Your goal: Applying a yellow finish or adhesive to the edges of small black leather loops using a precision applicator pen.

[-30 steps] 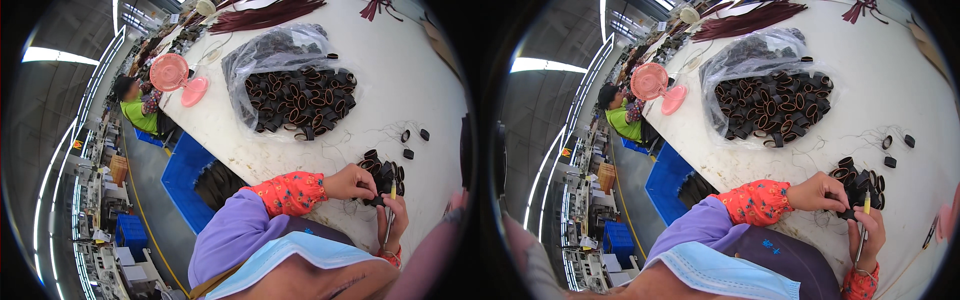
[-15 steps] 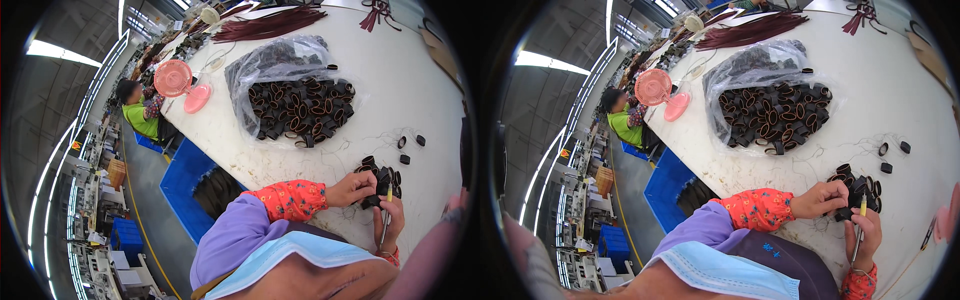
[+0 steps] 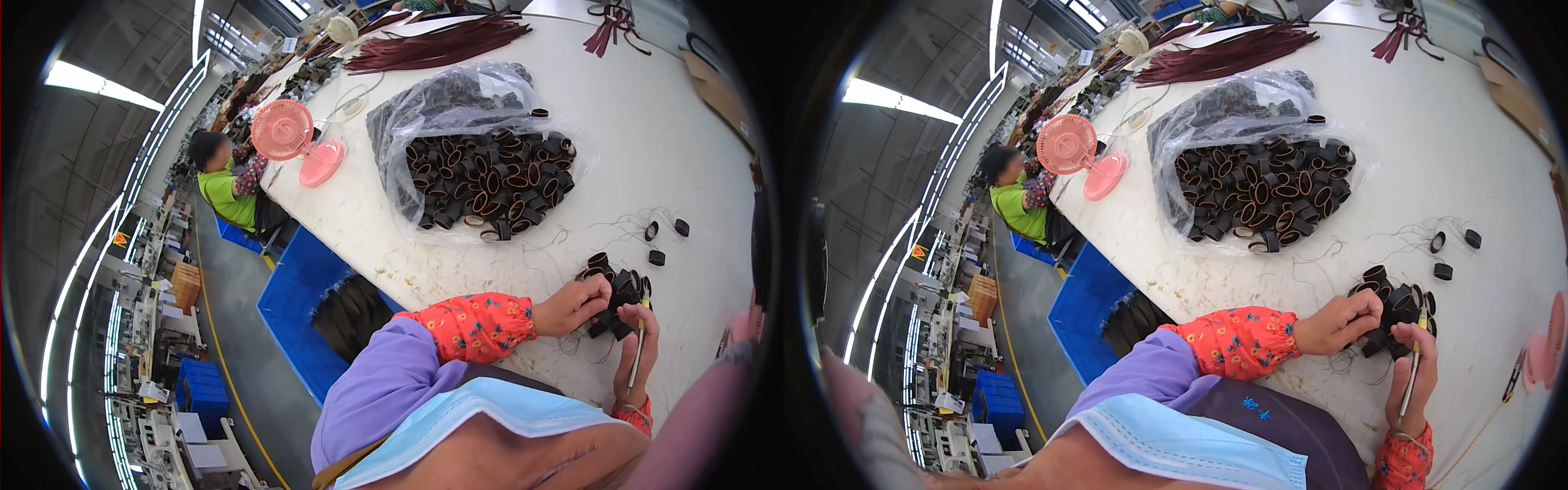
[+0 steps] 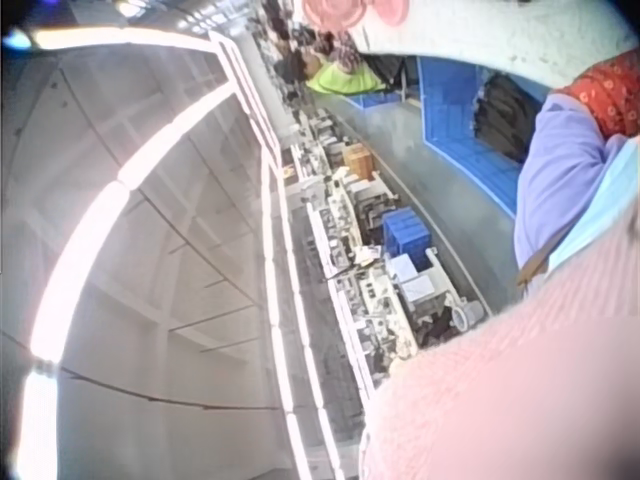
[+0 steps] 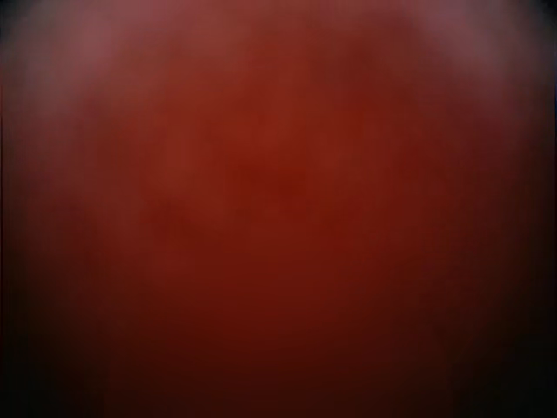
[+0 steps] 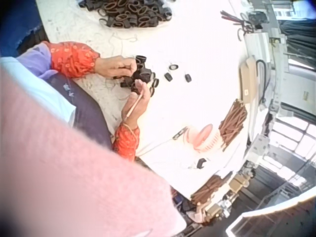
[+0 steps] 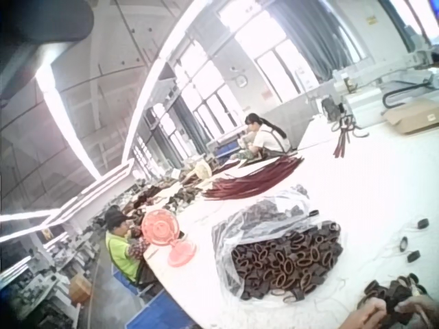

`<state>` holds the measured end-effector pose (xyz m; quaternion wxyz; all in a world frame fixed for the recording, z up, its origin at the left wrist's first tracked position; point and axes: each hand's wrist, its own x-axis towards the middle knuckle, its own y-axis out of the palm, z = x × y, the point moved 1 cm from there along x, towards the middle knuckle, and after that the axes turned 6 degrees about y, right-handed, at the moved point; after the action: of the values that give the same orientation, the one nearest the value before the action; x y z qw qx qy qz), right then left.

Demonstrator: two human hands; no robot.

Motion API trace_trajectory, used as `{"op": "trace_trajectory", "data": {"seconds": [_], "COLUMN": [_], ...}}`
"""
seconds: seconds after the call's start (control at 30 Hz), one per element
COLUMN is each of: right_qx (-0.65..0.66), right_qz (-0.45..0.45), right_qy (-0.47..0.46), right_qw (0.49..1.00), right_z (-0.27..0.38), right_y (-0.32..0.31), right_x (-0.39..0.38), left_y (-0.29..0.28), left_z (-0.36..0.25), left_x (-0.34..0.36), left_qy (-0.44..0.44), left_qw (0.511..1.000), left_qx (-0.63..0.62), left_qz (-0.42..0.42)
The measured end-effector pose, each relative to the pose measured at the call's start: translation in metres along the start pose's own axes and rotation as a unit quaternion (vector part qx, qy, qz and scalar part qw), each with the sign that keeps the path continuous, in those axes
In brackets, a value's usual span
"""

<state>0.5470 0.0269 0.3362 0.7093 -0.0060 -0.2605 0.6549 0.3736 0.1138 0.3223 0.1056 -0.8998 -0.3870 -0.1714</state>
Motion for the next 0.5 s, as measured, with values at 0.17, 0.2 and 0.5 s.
{"op": "trace_trajectory", "data": {"seconds": [0.17,0.2,0.5], "right_qx": [0.172,0.205,0.315], "right_qz": [-0.054,-0.06,-0.041], "right_qy": [0.093,0.1,0.12], "right_qw": [0.979,0.972,0.941], "right_z": [0.002,0.002,0.0], "right_y": [-0.005,-0.006,-0.01], "right_x": [-0.006,-0.008,0.004], "left_y": [0.004,0.005,0.004], "left_z": [-0.003,-0.003,0.007], "left_x": [-0.004,-0.004,-0.003], "left_qy": [-0.012,-0.016,-0.088], "left_qw": [1.0,1.0,0.996], "left_qx": [0.001,-0.004,0.015], "left_qz": [0.023,0.02,0.008]}}
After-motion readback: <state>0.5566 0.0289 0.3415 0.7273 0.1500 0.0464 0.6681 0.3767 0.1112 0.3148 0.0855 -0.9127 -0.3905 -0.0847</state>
